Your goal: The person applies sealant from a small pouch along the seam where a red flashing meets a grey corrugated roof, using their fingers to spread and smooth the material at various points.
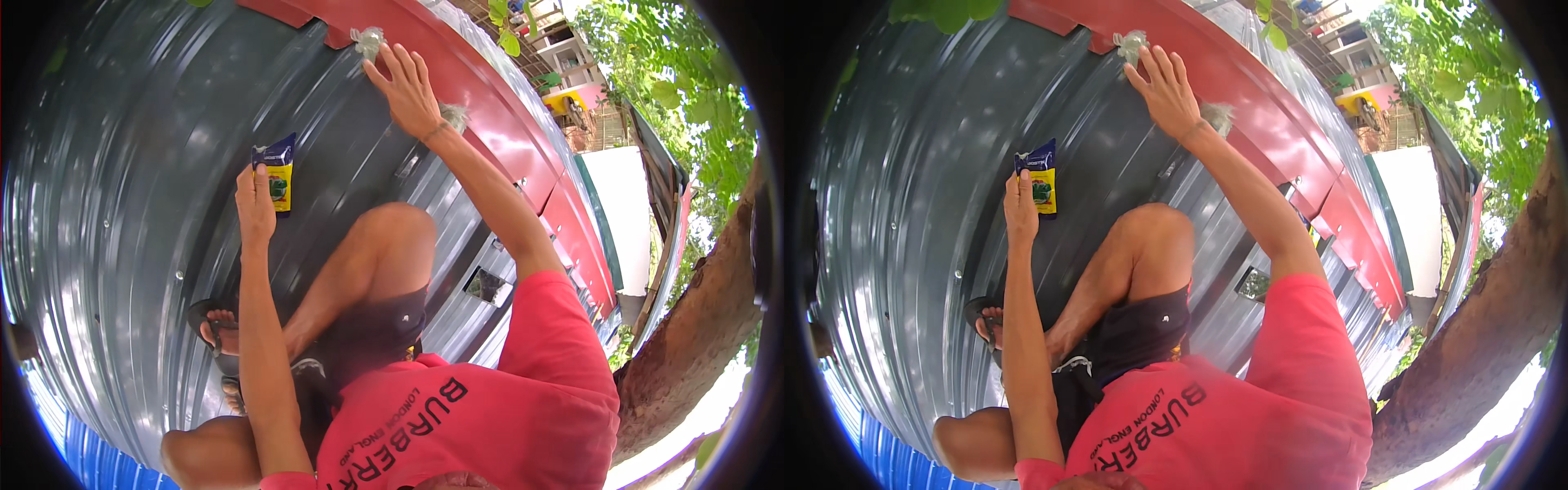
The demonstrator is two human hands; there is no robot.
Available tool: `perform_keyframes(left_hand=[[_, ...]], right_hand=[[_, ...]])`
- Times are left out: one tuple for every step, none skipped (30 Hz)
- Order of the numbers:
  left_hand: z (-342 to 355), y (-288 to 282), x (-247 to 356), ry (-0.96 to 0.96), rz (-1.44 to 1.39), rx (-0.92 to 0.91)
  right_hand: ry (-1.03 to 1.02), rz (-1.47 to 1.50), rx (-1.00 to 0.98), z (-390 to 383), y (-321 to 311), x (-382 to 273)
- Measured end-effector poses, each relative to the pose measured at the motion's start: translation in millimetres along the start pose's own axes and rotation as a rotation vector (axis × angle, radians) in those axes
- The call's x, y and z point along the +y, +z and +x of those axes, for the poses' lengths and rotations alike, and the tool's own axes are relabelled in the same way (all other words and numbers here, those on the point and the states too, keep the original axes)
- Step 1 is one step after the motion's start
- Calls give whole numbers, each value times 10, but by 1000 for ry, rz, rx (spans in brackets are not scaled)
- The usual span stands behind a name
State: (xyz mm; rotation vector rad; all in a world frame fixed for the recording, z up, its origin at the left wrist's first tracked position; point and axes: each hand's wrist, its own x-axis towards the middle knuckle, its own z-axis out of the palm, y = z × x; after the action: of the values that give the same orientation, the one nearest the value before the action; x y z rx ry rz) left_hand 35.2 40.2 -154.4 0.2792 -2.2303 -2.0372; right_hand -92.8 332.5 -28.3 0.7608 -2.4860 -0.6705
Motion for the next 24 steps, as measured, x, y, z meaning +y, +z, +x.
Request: perform_keyframes(left_hand=[[-2, -5, -7, 18, 12, -4], [6, 5, 2, 10, 16, -3], [3, 20, 11, 2, 20, 0], [4, 37, 21, -5, 24, 3], [14, 46, 15, -10, 23, -1], [13, 24, 2, -16, 26, 0], [15, 4, -10, -22, 28, 1], [24, 18, -26, -8, 5, 14], [13, -9, 10, -30, -22, -9], [-16, -51, 43, -51, -51, -33], [-39, -127, 72, -70, -75, -51], [-68, -259, 15, -117, -194, -7], [-113, -447, -90, -163, -314, 35], [-193, -558, -169, -216, -438, 70], [-266, -674, -66, -175, -599, 83], [-317, -719, -2, -209, -609, 168], [-341, -802, 75, -230, -616, 264], [-336, -800, 111, -229, -625, 242], [-328, -791, 147, -228, -632, 219], [-341, -769, 163, -232, -643, 193], [-358, -731, 156, -234, -641, 159], [-359, -666, 143, -232, -639, 125], [-360, -654, 143, -226, -627, 100], [-362, -606, 156, -227, -651, 72]], right_hand=[[-5, -17, 28, 45, 3, 41], [-8, -62, 24, 71, 32, 112], [-11, -108, 22, 82, 48, 193], [-14, -153, 19, 72, 53, 270], [11, -178, -5, 61, 54, 333], [34, -199, -27, 52, 40, 388], [57, -219, -49, 45, 23, 448], [147, -242, -50, 7, 20, 546], [218, -236, -39, -33, 12, 678], [290, -230, -28, -95, -9, 823], [359, -234, 0, -148, -122, 942], [428, -237, 28, -200, -263, 1080], [525, -158, 147, -264, -355, 1260], [620, -83, 256, -359, -428, 1411], [773, -20, 367, -406, -500, 1444], [796, 56, 364, -491, -542, 1406], [817, 142, 376, -504, -634, 1320], [712, 178, 333, -539, -660, 1216], [607, 213, 290, -540, -613, 1029], [503, 243, 242, -535, -612, 834], [461, 251, 231, -504, -618, 636], [420, 259, 223, -460, -620, 450], [437, 363, 194, -407, -649, 245], [454, 459, 166, -359, -705, 77]])
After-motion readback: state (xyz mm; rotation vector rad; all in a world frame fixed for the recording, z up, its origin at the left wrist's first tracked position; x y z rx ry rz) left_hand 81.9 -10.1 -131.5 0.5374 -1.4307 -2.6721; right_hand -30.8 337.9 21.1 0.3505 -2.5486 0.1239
